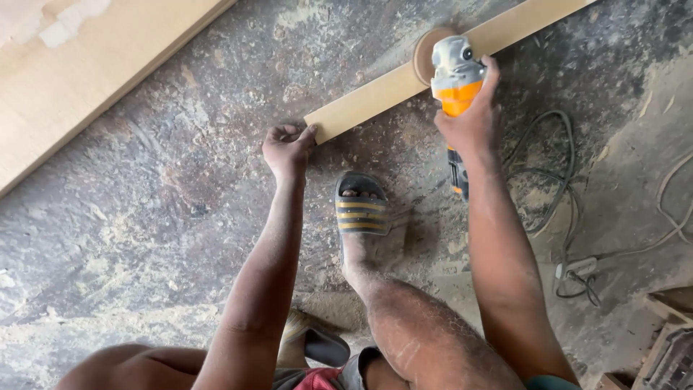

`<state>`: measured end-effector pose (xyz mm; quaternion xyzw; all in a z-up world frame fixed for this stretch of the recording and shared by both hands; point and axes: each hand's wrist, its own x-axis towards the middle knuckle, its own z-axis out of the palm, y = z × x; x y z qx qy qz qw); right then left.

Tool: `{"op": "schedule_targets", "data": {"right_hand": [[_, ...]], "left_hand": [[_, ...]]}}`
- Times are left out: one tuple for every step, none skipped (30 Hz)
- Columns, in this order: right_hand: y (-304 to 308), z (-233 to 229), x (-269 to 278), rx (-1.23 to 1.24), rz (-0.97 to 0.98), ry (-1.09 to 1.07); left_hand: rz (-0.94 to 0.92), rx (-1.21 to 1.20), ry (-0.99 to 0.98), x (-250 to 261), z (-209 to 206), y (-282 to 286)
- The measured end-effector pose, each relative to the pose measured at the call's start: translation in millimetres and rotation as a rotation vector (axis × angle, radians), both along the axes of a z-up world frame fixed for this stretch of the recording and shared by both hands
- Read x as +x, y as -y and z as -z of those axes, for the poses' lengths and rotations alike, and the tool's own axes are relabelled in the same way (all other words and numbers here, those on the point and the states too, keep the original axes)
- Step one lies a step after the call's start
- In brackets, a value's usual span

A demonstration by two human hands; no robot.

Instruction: Sanding wooden planks using an angle grinder with a sanding disc attachment.

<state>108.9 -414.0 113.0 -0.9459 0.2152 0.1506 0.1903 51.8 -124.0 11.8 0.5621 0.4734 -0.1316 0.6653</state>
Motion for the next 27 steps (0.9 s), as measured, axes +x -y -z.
{"op": "schedule_targets", "data": {"right_hand": [[-8.4,-4.2,-1.0,-0.004,0.004,0.011],[-16.6,-7.8,-1.8,0.011,-0.014,0.010],[-25.6,-9.9,-5.2,0.030,-0.033,0.001],[-37.6,-7.0,-9.9,0.028,-0.032,0.002],[-51.5,-2.6,-18.9,0.013,-0.171,-0.007],[-65.1,1.8,-27.9,-0.002,-0.311,-0.016],[-74.0,7.2,-35.2,0.001,-0.303,-0.022],[-82.9,12.0,-42.5,0.024,-0.433,0.045],[-92.7,16.9,-46.1,0.045,-0.561,0.121],[-89.6,13.4,-45.3,0.046,-0.551,0.126],[-86.5,9.0,-47.0,0.065,-0.539,0.071],[-84.6,4.3,-48.7,0.084,-0.528,0.017],[-70.1,5.1,-49.5,0.080,-0.528,0.028],[-56.1,6.0,-50.1,0.023,-0.435,-0.021],[-41.0,6.0,-54.1,-0.031,-0.342,-0.080],[-29.0,-4.1,-44.4,-0.034,-0.343,-0.080],[-16.7,-14.4,-38.5,-0.006,-0.238,-0.057],[-4.3,-24.4,-32.9,0.021,-0.133,-0.033],[5.1,-29.1,-24.0,0.020,-0.131,-0.036],[14.9,-34.2,-15.3,0.010,0.035,-0.063],[24.0,-39.1,-7.6,0.003,0.204,-0.089],[42.0,-26.3,-6.8,0.004,0.209,-0.090],[61.7,-14.9,-5.3,-0.023,0.153,0.009],[81.4,-3.9,-3.7,-0.050,0.096,0.108],[77.4,-2.8,-1.9,-0.053,0.096,0.115],[73.3,-1.5,0.3,0.024,0.126,0.101],[68.2,1.1,-0.7,0.104,0.158,0.079]], "left_hand": [[0.004,-0.004,0.011,-0.3,2.9,-0.1],[-0.004,-0.004,0.030,-0.4,6.3,0.1],[-0.015,0.000,0.041,-4.6,9.9,-0.7],[-0.013,-0.002,0.042,-1.6,9.5,1.1],[-0.014,-0.010,0.044,-2.5,8.6,-0.1],[-0.015,-0.018,0.046,-3.4,8.0,-0.7],[-0.007,-0.016,0.040,-5.2,7.3,-1.1],[-0.027,-0.050,0.059,-7.1,6.2,-1.5],[-0.046,-0.084,0.088,-4.1,5.3,-2.6],[-0.036,-0.082,0.091,-0.7,6.8,-2.5],[-0.026,-0.063,0.058,-1.2,7.5,-2.3],[-0.017,-0.044,0.025,-1.6,7.9,-3.3],[-0.017,-0.045,0.036,-1.6,9.2,-3.5],[-0.028,-0.060,0.057,-1.4,10.5,-4.1],[-0.041,-0.076,0.066,-5.9,11.3,-3.5],[-0.042,-0.078,0.066,-2.1,10.3,-3.6],[-0.034,-0.065,0.056,-2.0,9.5,-3.4],[-0.025,-0.052,0.047,-2.3,8.9,-3.0],[-0.024,-0.053,0.044,-2.9,10.1,-3.1],[-0.035,-0.066,0.076,-3.6,10.8,-2.9],[-0.043,-0.078,0.110,-3.9,11.1,-3.9],[-0.038,-0.078,0.109,-3.8,10.4,-4.9],[-0.029,-0.067,0.084,-3.4,9.8,-3.6],[-0.019,-0.055,0.059,-2.7,8.9,-2.4],[-0.019,-0.058,0.067,-2.4,8.2,-1.9],[-0.021,-0.059,0.070,-1.8,7.7,-1.4],[-0.021,-0.056,0.065,-4.6,6.4,-2.7]]}}
